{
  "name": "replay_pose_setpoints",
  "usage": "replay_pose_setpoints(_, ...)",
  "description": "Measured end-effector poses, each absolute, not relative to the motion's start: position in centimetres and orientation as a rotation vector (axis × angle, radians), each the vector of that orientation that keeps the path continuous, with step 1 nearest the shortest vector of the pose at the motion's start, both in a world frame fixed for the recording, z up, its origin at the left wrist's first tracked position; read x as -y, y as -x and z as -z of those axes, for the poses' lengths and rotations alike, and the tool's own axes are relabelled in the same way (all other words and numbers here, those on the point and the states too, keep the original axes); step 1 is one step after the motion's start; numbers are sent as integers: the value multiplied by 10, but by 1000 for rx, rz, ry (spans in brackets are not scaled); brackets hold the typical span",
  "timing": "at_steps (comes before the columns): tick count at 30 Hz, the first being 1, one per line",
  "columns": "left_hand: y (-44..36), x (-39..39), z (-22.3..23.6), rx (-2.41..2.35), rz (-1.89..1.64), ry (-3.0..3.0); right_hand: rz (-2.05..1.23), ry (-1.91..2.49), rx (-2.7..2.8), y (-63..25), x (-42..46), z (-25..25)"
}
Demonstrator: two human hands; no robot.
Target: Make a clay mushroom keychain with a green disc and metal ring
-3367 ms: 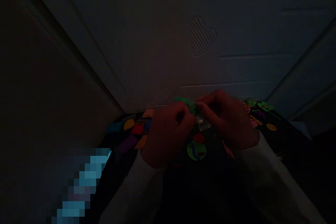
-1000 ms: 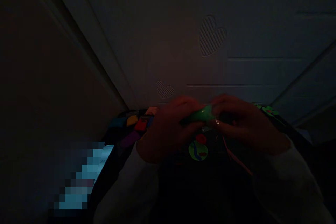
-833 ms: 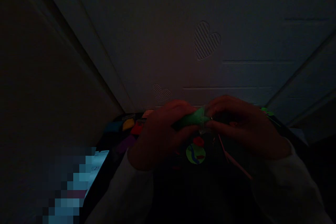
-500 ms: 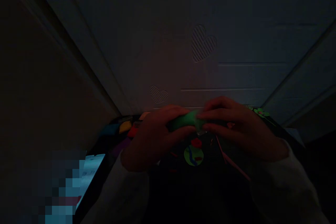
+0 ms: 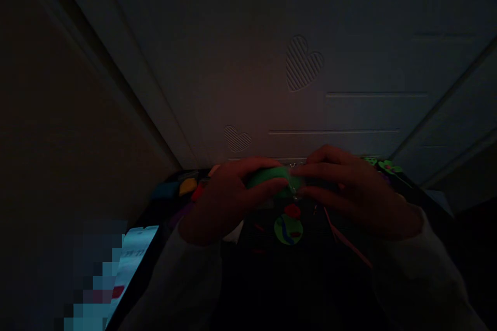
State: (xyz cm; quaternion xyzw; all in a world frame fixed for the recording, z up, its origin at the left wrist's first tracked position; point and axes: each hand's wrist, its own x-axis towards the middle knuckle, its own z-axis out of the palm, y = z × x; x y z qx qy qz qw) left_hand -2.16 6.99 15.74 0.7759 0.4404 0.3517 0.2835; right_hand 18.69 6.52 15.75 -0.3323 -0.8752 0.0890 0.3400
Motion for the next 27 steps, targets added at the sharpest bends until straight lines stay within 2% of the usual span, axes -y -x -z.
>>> replay_pose_setpoints(19, 16, -68, -158, -1166, -943, -1897, -88, 814, 2288, -185, -65, -158)
replay_pose_setpoints(27, 14, -68, -157, -1053, -907, -1799, -148, 792, 2282, -185, -64, -157)
